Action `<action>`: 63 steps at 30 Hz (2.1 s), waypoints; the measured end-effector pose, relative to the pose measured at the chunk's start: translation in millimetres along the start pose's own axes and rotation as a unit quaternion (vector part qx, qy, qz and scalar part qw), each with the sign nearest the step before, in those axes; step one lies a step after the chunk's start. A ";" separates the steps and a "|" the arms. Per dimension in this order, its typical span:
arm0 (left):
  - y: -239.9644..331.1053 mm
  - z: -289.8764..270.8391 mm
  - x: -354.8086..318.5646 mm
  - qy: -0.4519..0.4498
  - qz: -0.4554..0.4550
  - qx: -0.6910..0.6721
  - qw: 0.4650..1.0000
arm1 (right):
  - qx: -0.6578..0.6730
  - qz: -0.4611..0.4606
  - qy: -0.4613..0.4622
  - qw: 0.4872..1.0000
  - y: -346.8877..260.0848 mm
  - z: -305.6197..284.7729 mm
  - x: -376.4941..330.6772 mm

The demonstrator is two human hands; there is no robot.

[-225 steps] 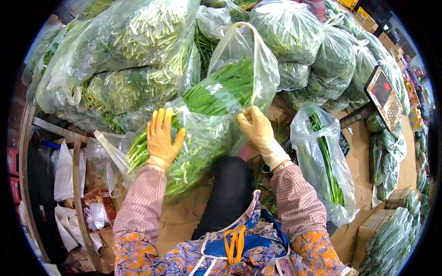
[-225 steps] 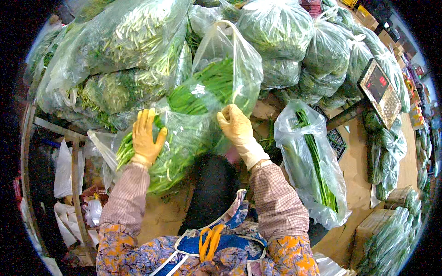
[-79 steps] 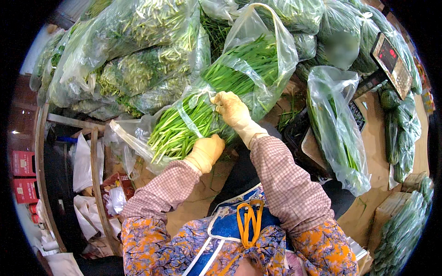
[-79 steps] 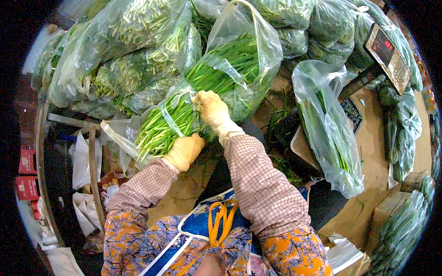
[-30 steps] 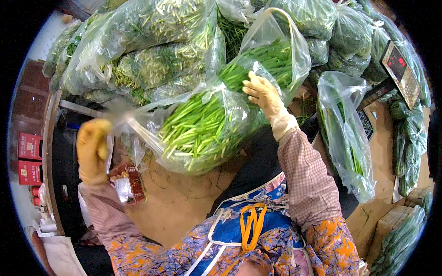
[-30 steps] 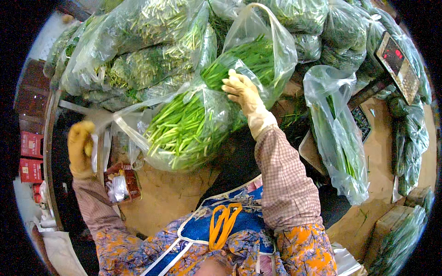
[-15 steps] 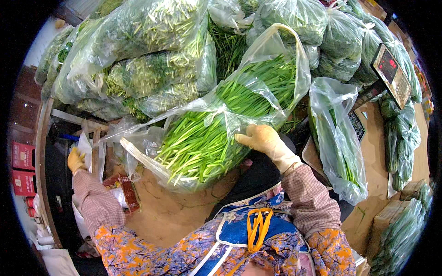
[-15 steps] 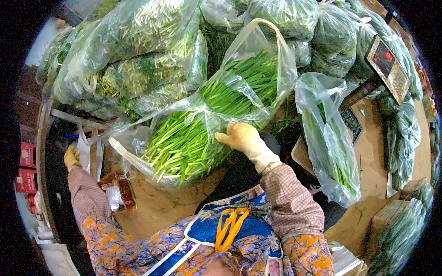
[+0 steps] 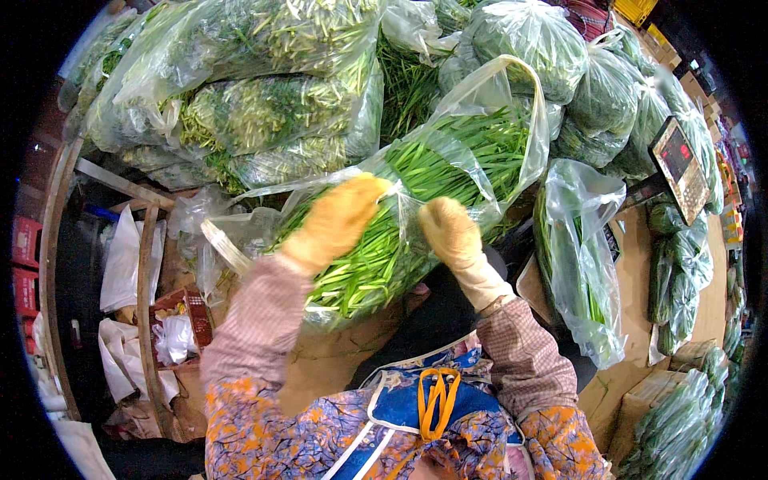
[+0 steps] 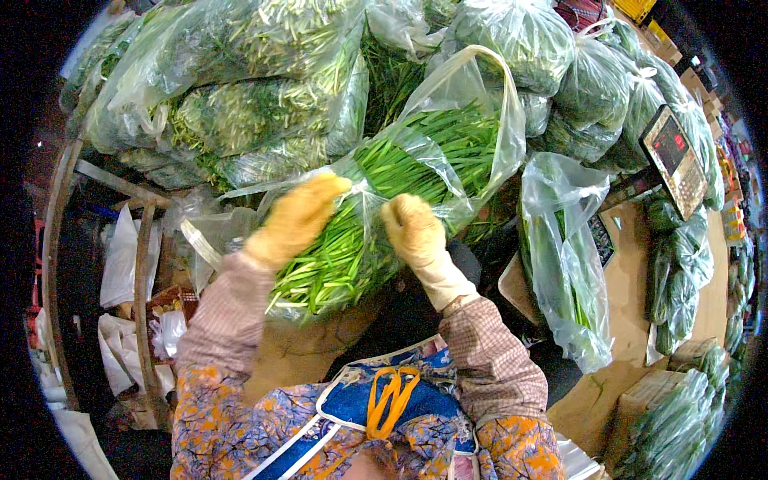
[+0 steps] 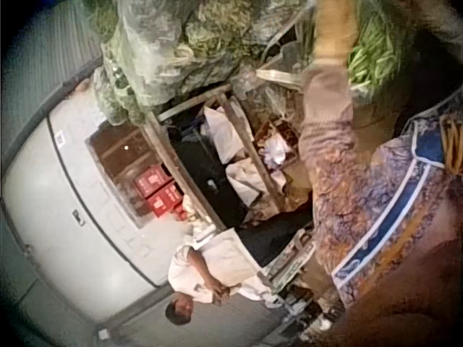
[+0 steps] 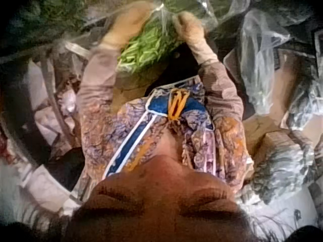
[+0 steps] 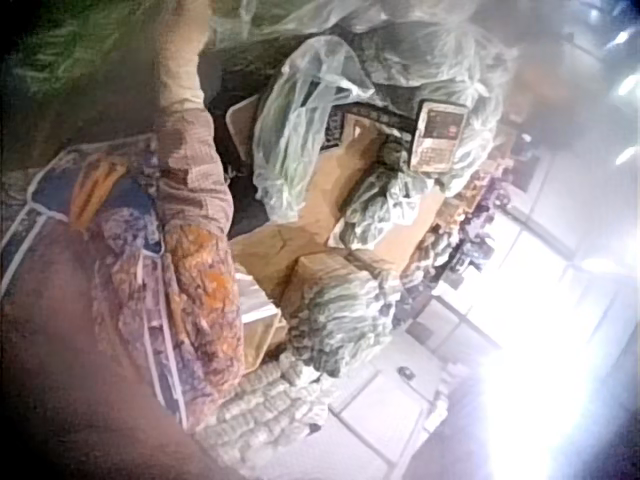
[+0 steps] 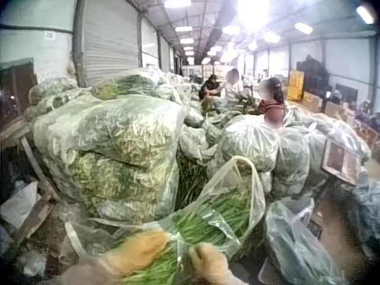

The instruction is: The person sorts bunches of green onions by hand, places them into plastic bags, and weighs the bags on a digital scale. They tie the bags and organize them on the floor of the market.

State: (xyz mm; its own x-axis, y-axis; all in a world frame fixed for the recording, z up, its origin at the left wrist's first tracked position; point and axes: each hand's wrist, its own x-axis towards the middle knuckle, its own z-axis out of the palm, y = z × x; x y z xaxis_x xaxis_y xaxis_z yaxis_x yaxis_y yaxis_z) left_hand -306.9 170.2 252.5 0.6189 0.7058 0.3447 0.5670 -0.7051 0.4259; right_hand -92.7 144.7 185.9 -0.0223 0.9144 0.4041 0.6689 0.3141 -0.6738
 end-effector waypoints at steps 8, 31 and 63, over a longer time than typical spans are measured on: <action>20.3 52.8 -22.1 -0.052 0.002 0.032 0.998 | -0.035 0.123 -0.184 0.975 9.3 -16.9 -7.3; 15.6 89.9 -64.1 0.187 -0.195 -0.019 0.963 | -0.277 -0.069 -0.352 0.891 -39.4 33.9 58.3; -71.4 127.7 -45.9 0.053 -0.290 -0.029 0.955 | -0.311 0.026 -0.430 0.847 -19.5 99.6 120.4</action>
State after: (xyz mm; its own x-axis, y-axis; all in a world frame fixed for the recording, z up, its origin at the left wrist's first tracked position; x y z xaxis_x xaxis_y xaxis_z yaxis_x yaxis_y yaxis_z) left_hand -306.4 179.5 99.4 0.1485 0.9817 0.1189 0.7651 -0.1902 0.6152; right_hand -182.4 274.0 186.1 -0.3350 0.8547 -0.3965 0.9417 0.3171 -0.1122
